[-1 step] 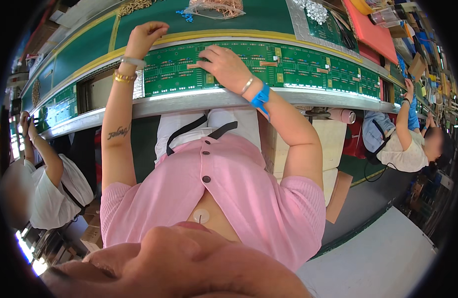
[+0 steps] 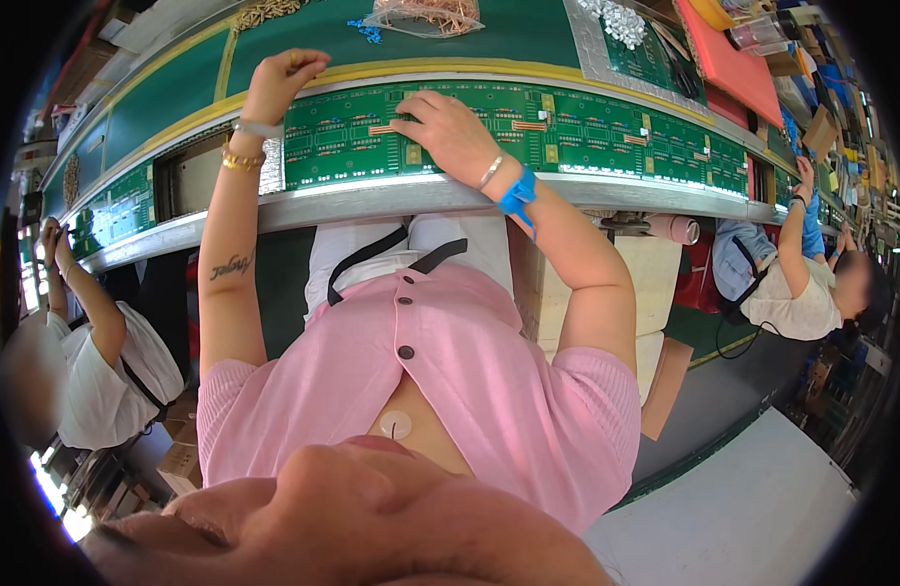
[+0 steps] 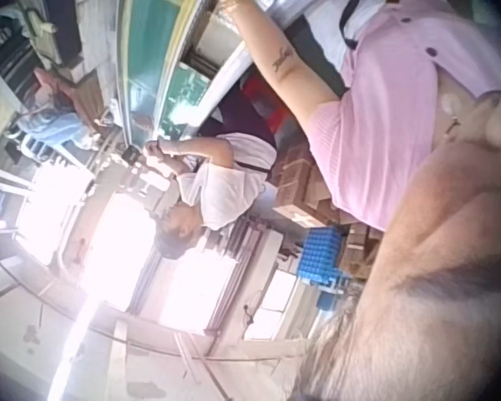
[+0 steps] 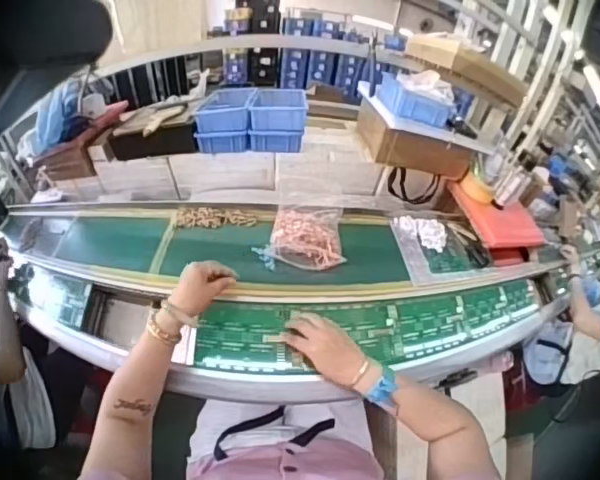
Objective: Assembling components onto a printed circuit board on a production line.
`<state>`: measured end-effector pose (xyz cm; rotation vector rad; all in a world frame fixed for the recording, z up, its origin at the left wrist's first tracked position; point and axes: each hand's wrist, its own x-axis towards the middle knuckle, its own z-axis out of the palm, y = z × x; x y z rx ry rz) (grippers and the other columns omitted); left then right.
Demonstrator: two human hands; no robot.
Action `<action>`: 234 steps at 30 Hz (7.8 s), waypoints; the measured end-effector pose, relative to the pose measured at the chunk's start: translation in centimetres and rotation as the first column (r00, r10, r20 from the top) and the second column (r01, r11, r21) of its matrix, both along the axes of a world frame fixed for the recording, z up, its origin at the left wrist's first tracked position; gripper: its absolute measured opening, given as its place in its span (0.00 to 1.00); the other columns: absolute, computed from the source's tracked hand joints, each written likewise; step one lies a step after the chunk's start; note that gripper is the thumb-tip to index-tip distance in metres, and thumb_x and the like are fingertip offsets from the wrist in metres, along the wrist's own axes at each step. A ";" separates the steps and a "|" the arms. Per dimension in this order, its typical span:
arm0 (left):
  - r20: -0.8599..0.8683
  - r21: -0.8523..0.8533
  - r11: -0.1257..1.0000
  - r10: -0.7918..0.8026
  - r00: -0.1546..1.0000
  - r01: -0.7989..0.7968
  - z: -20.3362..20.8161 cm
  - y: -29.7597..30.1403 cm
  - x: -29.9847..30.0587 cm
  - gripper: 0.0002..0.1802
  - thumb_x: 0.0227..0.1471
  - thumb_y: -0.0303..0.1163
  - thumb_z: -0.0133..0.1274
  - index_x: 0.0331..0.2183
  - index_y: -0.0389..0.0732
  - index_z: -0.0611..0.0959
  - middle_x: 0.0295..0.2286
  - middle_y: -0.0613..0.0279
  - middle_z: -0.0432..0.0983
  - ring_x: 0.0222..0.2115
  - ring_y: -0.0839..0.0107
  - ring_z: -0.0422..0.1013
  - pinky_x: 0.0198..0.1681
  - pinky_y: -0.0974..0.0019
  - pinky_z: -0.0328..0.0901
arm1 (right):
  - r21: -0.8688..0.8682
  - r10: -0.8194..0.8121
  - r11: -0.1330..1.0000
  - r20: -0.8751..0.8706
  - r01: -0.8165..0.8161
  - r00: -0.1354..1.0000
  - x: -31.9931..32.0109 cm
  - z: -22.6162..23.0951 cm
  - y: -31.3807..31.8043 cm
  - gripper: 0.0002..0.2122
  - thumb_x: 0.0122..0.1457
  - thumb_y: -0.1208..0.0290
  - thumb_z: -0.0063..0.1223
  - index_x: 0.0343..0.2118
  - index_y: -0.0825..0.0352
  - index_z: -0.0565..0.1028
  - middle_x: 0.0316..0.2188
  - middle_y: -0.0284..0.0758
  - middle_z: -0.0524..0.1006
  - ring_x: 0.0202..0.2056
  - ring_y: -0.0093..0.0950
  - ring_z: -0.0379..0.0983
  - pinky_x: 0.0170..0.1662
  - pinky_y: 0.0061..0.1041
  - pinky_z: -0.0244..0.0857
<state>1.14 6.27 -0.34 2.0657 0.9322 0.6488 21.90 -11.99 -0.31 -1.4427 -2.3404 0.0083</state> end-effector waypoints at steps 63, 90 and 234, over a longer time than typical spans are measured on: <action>-0.344 0.609 0.793 0.245 0.906 0.017 -0.9 12.4 0.4 0.08 0.44 0.35 0.53 0.26 0.42 0.81 0.29 0.54 0.74 0.33 0.55 0.70 0.36 0.56 0.64 | 0.077 -0.484 0.861 -0.183 0.504 0.856 6.0 2.9 0.0 0.10 0.45 0.78 0.47 0.31 0.59 0.76 0.33 0.31 0.75 0.36 0.33 0.71 0.35 0.30 0.67; -0.130 -0.087 0.996 -0.031 0.991 0.020 1.3 -9.6 5.8 0.07 0.40 0.33 0.59 0.25 0.40 0.81 0.19 0.61 0.77 0.21 0.70 0.74 0.26 0.71 0.67 | -0.101 -0.434 0.889 -0.497 0.446 0.752 8.5 2.6 2.3 0.07 0.50 0.65 0.56 0.30 0.61 0.74 0.22 0.30 0.75 0.24 0.25 0.72 0.27 0.22 0.65; -0.281 0.477 0.877 0.100 0.954 0.049 -1.6 4.9 5.7 0.06 0.43 0.34 0.55 0.26 0.46 0.82 0.27 0.62 0.73 0.35 0.60 0.68 0.38 0.61 0.64 | -0.052 -0.185 0.983 -0.293 0.178 0.938 2.7 1.1 -1.2 0.08 0.46 0.78 0.54 0.32 0.64 0.76 0.27 0.32 0.71 0.31 0.31 0.68 0.34 0.27 0.64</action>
